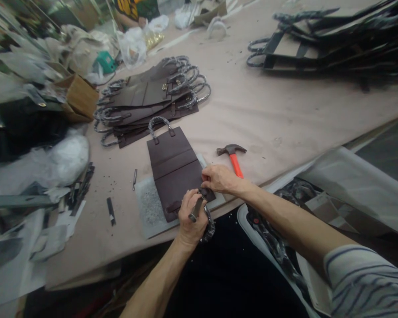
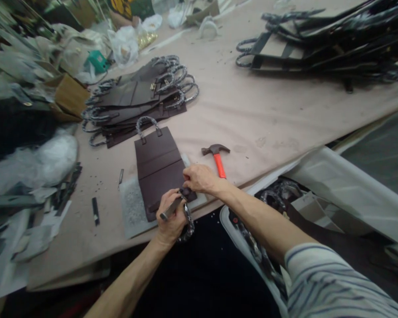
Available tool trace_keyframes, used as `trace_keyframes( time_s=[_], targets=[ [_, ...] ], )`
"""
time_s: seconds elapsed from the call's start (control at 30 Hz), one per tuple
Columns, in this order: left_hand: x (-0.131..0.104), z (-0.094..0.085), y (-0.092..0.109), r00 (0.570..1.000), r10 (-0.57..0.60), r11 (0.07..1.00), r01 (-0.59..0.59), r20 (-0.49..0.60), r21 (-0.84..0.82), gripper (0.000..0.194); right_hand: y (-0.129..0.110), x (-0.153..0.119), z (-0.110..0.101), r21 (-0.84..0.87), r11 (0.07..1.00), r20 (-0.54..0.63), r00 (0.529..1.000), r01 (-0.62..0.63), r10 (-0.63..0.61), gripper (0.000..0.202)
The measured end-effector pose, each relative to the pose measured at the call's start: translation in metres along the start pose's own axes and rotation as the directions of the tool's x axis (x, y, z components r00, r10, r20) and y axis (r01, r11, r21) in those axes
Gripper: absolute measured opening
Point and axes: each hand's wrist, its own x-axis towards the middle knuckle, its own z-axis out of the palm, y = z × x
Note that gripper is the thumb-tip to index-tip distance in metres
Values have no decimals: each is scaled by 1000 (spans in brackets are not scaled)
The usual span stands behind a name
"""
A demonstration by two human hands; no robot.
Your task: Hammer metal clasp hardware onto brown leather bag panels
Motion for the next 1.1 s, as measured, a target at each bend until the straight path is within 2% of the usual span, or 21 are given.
trace_keyframes(
  time_s=[0.13,0.33,0.5,0.73,0.93,1.1],
  targets=[
    [3,-1,1,1000,19,1000,-20,-22,-4,20,-8,3,-8,-54,998,42,999,27,-25,15],
    [6,0,1,999,13,1000,-14,-33,-22,18,-21,6,-12,-221,968,154,985,116,-83,15],
    [15,-3,2,1000,-7,999,8,3,-34,12,-9,2,-6,15,997,79,993,82,-83,6],
    [22,-6,-3,999,8,997,-4,52,-80,9,9,-4,2,229,973,12,999,31,-34,14],
    [26,-7,-9,994,2,991,12,111,-130,9,13,-7,10,314,949,-35,999,32,-22,15],
    [31,-7,-12,990,24,989,-3,142,-146,13,11,-8,10,301,953,-59,998,22,-4,18]
  ],
)
